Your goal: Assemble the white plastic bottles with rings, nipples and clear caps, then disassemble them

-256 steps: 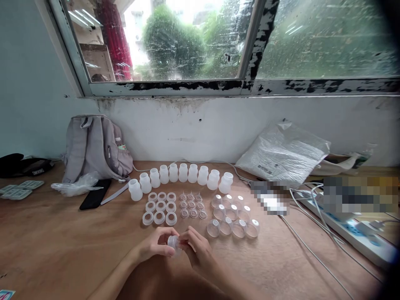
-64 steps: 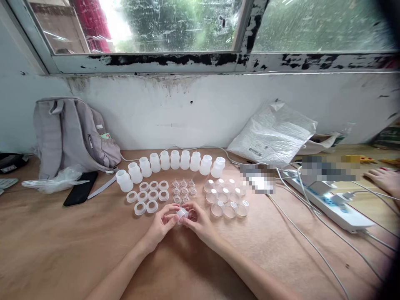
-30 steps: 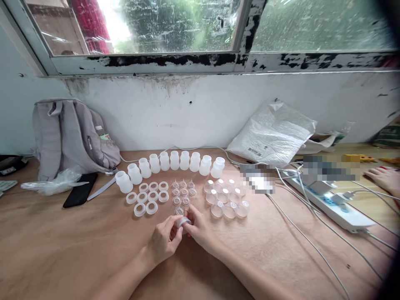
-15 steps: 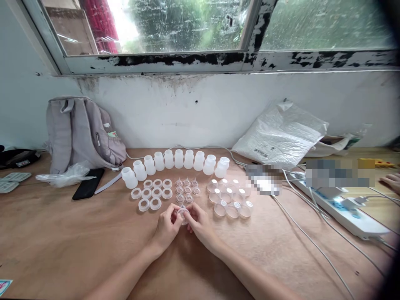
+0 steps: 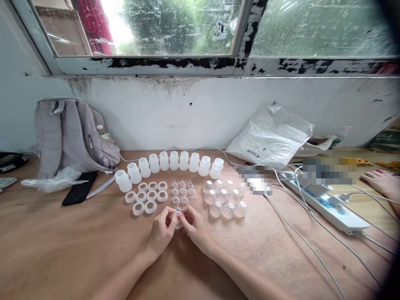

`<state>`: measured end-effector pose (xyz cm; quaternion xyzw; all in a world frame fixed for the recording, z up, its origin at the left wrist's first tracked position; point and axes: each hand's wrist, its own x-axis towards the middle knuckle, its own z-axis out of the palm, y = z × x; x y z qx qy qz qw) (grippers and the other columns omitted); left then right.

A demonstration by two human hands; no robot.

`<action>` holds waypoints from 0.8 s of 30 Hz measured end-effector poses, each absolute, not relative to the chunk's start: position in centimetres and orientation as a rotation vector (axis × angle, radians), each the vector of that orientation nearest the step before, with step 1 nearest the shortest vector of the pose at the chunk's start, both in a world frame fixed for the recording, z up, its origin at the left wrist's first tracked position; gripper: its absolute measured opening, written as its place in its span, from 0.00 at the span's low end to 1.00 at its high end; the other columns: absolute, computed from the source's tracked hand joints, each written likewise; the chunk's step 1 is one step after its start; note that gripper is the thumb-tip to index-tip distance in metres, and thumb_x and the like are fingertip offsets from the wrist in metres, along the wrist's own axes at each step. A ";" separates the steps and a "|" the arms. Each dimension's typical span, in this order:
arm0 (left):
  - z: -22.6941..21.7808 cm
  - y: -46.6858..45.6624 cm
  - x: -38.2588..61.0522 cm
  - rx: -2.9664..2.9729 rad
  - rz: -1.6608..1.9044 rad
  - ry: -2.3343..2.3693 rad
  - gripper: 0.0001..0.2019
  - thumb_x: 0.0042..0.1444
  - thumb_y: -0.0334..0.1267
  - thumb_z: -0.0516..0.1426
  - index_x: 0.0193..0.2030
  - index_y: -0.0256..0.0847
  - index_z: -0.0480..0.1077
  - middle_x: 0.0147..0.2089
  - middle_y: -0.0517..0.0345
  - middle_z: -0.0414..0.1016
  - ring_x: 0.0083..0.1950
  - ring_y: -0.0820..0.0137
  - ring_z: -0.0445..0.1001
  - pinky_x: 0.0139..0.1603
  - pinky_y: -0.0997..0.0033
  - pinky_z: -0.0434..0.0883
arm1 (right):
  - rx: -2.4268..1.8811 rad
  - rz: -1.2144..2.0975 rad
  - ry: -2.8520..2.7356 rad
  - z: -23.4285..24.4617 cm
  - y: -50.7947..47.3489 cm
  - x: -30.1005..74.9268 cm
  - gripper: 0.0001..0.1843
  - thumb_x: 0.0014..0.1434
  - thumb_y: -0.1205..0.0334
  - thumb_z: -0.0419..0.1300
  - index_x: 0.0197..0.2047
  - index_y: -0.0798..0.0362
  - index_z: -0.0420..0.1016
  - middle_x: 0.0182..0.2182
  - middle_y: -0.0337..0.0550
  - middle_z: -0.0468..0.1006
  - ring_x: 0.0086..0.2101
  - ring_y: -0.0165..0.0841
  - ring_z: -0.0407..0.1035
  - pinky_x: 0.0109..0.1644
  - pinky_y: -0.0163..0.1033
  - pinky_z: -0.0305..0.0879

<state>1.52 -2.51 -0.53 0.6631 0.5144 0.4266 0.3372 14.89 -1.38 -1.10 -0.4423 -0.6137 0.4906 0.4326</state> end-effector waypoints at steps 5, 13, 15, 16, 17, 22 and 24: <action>-0.7 -2.5 1.4 1.779 1.125 1.360 0.07 0.55 0.38 0.48 0.30 0.39 0.62 0.23 0.64 0.65 0.22 0.76 0.63 0.24 0.78 0.60 | -1.098 1.250 -1.515 -1.3 -1.5 14.7 0.13 0.55 0.51 0.53 0.28 0.53 0.62 0.19 0.34 0.64 0.19 0.25 0.58 0.21 0.31 0.56; -0.2 -2.4 1.2 1.835 1.118 1.290 0.06 0.52 0.34 0.50 0.37 0.39 0.64 0.29 0.59 0.69 0.25 0.75 0.66 0.25 0.78 0.64 | -1.081 1.172 -1.560 -0.9 -1.5 14.8 0.07 0.55 0.57 0.52 0.32 0.52 0.62 0.24 0.36 0.67 0.22 0.26 0.60 0.24 0.32 0.57; -0.4 -2.4 1.1 1.890 1.114 1.289 0.09 0.51 0.32 0.50 0.39 0.39 0.64 0.31 0.58 0.70 0.26 0.75 0.66 0.26 0.77 0.65 | -1.062 1.151 -1.581 -0.6 -1.5 14.9 0.04 0.53 0.60 0.53 0.32 0.51 0.62 0.25 0.36 0.68 0.23 0.27 0.60 0.25 0.32 0.57; -0.5 -2.4 1.1 1.914 1.111 1.305 0.09 0.50 0.31 0.50 0.39 0.39 0.64 0.31 0.59 0.70 0.25 0.75 0.66 0.26 0.77 0.65 | -1.060 1.133 -1.598 -0.5 -1.6 14.9 0.03 0.53 0.62 0.53 0.32 0.51 0.62 0.24 0.35 0.67 0.23 0.27 0.59 0.25 0.32 0.56; -0.7 -2.4 1.1 1.934 1.106 1.328 0.09 0.49 0.30 0.50 0.39 0.39 0.64 0.29 0.60 0.69 0.25 0.75 0.66 0.26 0.77 0.65 | -1.061 1.111 -1.614 -0.4 -1.6 14.9 0.02 0.52 0.63 0.53 0.31 0.52 0.62 0.23 0.35 0.66 0.22 0.26 0.58 0.25 0.32 0.55; -0.9 -2.5 1.0 1.985 1.085 1.384 0.08 0.48 0.29 0.50 0.36 0.40 0.63 0.26 0.63 0.67 0.23 0.76 0.65 0.26 0.77 0.64 | -1.057 1.028 -1.683 -0.4 -1.6 14.9 0.03 0.50 0.68 0.52 0.28 0.52 0.60 0.20 0.33 0.62 0.21 0.25 0.55 0.24 0.31 0.51; -0.8 -2.5 0.9 1.986 1.076 1.367 0.08 0.50 0.31 0.49 0.38 0.40 0.63 0.27 0.62 0.68 0.23 0.76 0.65 0.26 0.77 0.64 | -1.064 1.012 -1.705 -0.3 -1.6 15.0 0.02 0.51 0.68 0.51 0.29 0.51 0.61 0.20 0.33 0.62 0.21 0.26 0.55 0.24 0.31 0.52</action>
